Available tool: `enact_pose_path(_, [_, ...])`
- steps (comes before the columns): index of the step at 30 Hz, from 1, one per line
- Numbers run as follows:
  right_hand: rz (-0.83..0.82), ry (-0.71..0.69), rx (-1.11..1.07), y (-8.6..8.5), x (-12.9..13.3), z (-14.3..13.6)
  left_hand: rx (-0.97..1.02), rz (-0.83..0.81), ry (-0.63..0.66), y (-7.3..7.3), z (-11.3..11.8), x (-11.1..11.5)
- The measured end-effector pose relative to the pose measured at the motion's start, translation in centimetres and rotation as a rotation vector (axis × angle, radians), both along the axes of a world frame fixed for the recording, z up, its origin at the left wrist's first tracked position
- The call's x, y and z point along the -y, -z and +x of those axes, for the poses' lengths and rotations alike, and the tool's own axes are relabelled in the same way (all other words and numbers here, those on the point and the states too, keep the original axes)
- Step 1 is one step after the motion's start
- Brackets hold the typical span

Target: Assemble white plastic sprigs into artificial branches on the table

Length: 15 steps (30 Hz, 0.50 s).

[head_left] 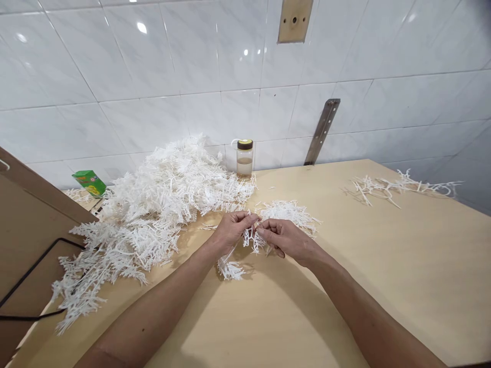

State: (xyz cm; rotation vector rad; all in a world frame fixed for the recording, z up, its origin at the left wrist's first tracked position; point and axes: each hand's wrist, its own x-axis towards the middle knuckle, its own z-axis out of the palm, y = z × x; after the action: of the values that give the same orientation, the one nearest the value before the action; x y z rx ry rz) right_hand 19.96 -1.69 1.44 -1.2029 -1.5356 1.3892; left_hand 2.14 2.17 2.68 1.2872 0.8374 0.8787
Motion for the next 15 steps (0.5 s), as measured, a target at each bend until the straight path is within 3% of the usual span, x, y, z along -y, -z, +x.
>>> enact_pose_path(4, [0.013, 0.013, 0.032, 0.26, -0.09, 0.08, -0.073, 0.024, 0.01, -0.44, -0.03, 0.18])
enact_pose_path(11, [0.088, 0.23, 0.031, 0.44, -0.35, -0.21, -0.138, -0.084, 0.085, -0.44, -0.85, 0.14])
enact_pose_path(15, [0.091, 0.263, 0.0, 1.01, -0.54, -0.33, -0.198, -0.121, 0.078, -0.58, -0.77, -0.01])
